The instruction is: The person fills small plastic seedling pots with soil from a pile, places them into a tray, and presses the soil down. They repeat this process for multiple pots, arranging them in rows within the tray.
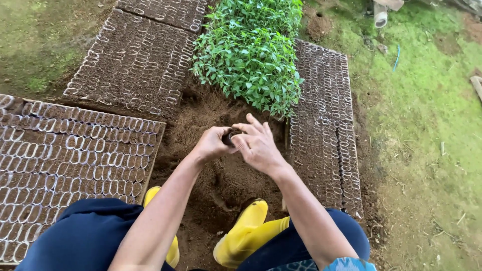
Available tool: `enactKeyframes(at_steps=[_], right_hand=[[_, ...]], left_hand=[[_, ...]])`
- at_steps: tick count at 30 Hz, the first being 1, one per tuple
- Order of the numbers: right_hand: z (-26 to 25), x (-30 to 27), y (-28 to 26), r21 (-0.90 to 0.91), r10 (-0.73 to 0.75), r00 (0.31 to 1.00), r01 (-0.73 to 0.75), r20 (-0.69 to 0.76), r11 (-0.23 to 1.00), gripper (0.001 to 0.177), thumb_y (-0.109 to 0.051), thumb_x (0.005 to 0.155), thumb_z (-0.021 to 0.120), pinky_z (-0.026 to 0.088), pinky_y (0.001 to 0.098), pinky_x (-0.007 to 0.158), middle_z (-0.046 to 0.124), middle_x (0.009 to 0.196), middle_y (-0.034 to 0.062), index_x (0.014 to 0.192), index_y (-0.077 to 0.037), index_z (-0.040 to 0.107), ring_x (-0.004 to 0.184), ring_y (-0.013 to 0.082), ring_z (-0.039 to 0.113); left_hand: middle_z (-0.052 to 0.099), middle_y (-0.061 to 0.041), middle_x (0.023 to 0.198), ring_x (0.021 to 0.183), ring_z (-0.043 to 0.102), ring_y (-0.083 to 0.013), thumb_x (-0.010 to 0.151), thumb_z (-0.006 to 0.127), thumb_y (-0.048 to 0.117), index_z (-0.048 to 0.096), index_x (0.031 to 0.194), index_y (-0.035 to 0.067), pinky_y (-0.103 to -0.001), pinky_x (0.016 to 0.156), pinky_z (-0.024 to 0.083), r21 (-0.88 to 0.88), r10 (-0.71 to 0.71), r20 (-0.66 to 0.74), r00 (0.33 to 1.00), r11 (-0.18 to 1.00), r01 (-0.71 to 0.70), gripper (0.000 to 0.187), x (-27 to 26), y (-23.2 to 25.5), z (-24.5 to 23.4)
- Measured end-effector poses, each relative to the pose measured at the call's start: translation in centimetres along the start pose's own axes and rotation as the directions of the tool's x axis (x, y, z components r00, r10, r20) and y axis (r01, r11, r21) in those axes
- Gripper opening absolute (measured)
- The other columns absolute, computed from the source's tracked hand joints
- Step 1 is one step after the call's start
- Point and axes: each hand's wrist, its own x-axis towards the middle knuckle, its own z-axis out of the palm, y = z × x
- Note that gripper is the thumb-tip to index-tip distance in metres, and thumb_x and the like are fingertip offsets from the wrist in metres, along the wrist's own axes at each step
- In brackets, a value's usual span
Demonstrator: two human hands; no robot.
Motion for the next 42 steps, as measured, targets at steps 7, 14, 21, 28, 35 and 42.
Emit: enactKeyframes(at_steps=[7,14,21,28,35,42], right_hand=[[2.7,-0.3,5.2,0.085,-0.093,0.996,0.093,0.001,0.992,0.023,-0.019,0.089,0.07,0.03,0.087,0.097,0.059,0.142,0.0012,0.111,-0.022,0.075,0.142,0.0504,0.035],[-2.1,0.4,3.4,0.361,-0.103,0.962,0.193,-0.253,0.912,0.021,-0.006,0.091,0.072,0.028,0.0716,0.112,0.057,0.146,0.0045,0.111,-0.014,0.073,0.147,0.0448,0.031],[-2.8,-0.5,2.7,0.341,-0.17,0.94,0.27,-0.296,0.9,0.036,0.011,0.086,0.064,0.03,0.0597,0.117,0.055,0.147,0.0057,0.108,-0.017,0.072,0.149,0.0377,0.033],[-3.2,-1.0,1.3,0.317,-0.174,0.947,0.258,-0.269,0.912,0.055,0.015,0.089,0.053,0.031,0.0563,0.118,0.054,0.147,0.0085,0.126,-0.022,0.071,0.149,0.0369,0.032],[-3.9,-1.9,1.9,0.275,-0.165,0.945,0.245,-0.284,0.93,0.055,0.017,0.086,0.049,0.031,0.0561,0.118,0.05,0.151,0.0119,0.12,-0.02,0.072,0.149,0.0395,0.031],[-2.1,-2.1,1.7,0.286,-0.176,0.971,0.217,-0.162,0.933,0.061,0.017,0.081,0.046,0.025,0.0656,0.117,0.049,0.151,0.0088,0.128,-0.015,0.068,0.151,0.0404,0.025]], left_hand=[[0.076,-0.007,0.077,0.073,0.072,-0.0138,0.065,0.096,0.007,0.079,0.091,0.012,-0.026,0.067,0.064,-0.289,-0.2,0.036,0.979,0.936,0.202,0.031,-0.3,-1.9,1.4],[0.068,-0.021,0.129,0.109,0.071,-0.032,0.095,0.067,0.013,0.055,0.142,-0.001,-0.032,0.089,0.063,-0.861,-0.075,0.293,0.953,0.413,0.297,0.05,-0.7,3.5,-2.0],[0.075,-0.02,0.103,0.089,0.076,-0.0342,0.092,0.073,0.019,0.064,0.128,-0.002,-0.039,0.071,0.068,-0.868,-0.022,0.346,0.938,0.371,0.329,0.042,0.0,-0.2,-0.8],[0.075,-0.021,0.106,0.094,0.075,-0.0377,0.09,0.075,0.017,0.064,0.127,-0.003,-0.043,0.076,0.067,-0.846,-0.048,0.36,0.932,0.405,0.348,0.044,-0.1,0.7,-1.3],[0.075,-0.021,0.106,0.095,0.075,-0.0388,0.09,0.074,0.016,0.065,0.122,-0.001,-0.044,0.078,0.067,-0.841,-0.032,0.346,0.938,0.432,0.325,0.037,-1.1,3.2,-2.7],[0.075,-0.02,0.102,0.087,0.076,-0.0377,0.088,0.077,0.013,0.067,0.12,-0.006,-0.04,0.07,0.068,-0.788,-0.023,0.387,0.922,0.51,0.343,0.039,-0.9,3.5,-2.5]])
